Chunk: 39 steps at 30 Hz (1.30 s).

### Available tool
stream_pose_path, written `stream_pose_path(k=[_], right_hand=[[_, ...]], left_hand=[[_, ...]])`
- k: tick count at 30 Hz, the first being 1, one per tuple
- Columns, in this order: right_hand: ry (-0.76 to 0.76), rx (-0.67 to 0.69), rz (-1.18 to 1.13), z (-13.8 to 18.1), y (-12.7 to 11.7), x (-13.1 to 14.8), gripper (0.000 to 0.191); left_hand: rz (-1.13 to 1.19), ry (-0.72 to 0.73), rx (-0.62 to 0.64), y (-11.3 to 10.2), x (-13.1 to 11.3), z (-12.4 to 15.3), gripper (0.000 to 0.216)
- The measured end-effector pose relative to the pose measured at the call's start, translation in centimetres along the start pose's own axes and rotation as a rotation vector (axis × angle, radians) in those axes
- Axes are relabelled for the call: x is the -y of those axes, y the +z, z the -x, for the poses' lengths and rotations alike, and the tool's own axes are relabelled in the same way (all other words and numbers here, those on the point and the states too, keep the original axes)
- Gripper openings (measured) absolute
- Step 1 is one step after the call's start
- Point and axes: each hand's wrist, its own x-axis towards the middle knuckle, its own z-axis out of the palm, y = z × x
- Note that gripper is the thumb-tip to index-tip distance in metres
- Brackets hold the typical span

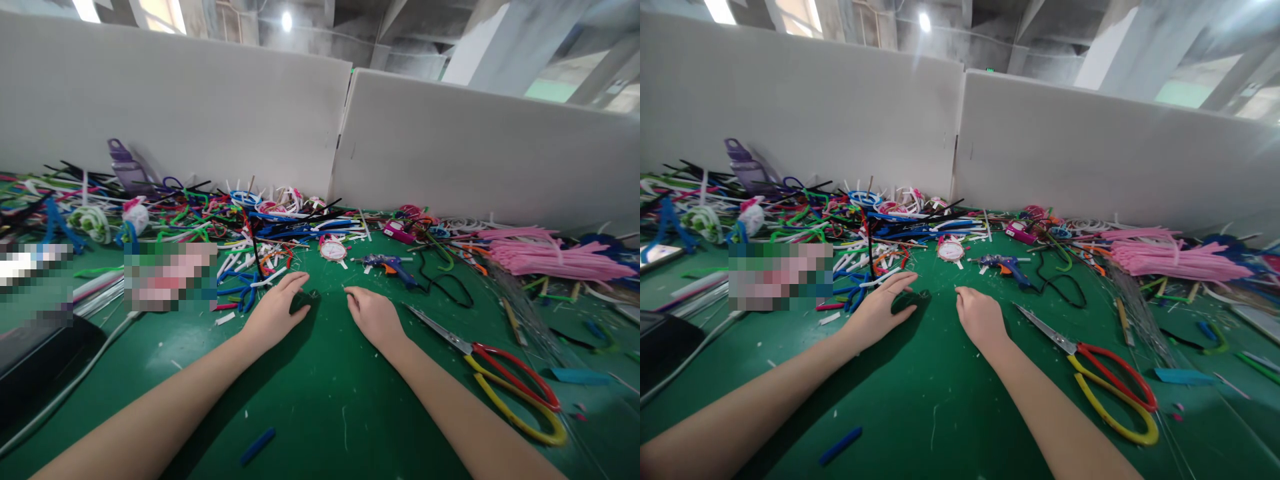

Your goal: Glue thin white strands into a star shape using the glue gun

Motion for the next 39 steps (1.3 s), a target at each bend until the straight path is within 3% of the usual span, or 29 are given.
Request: stream_pose_path(k=[12,31,39], right_hand=[[0.050,0.012,-0.058,-0.06,-0.58,0.05,0.030],[-0.050,-0.089,-0.218,-0.11,-0.16,-0.42,0.024],[-0.192,-0.130,-0.154,0.01,-0.11,-0.15,0.026]], left_hand=[[-0.012,-0.010,0.009,-0.15,-0.19,0.02,0.048],[0.005,-0.017,0.013,-0.18,-0.26,-0.04,0.048],[0.007,-0.016,0.010,-0.14,-0.21,0.04,0.047]])
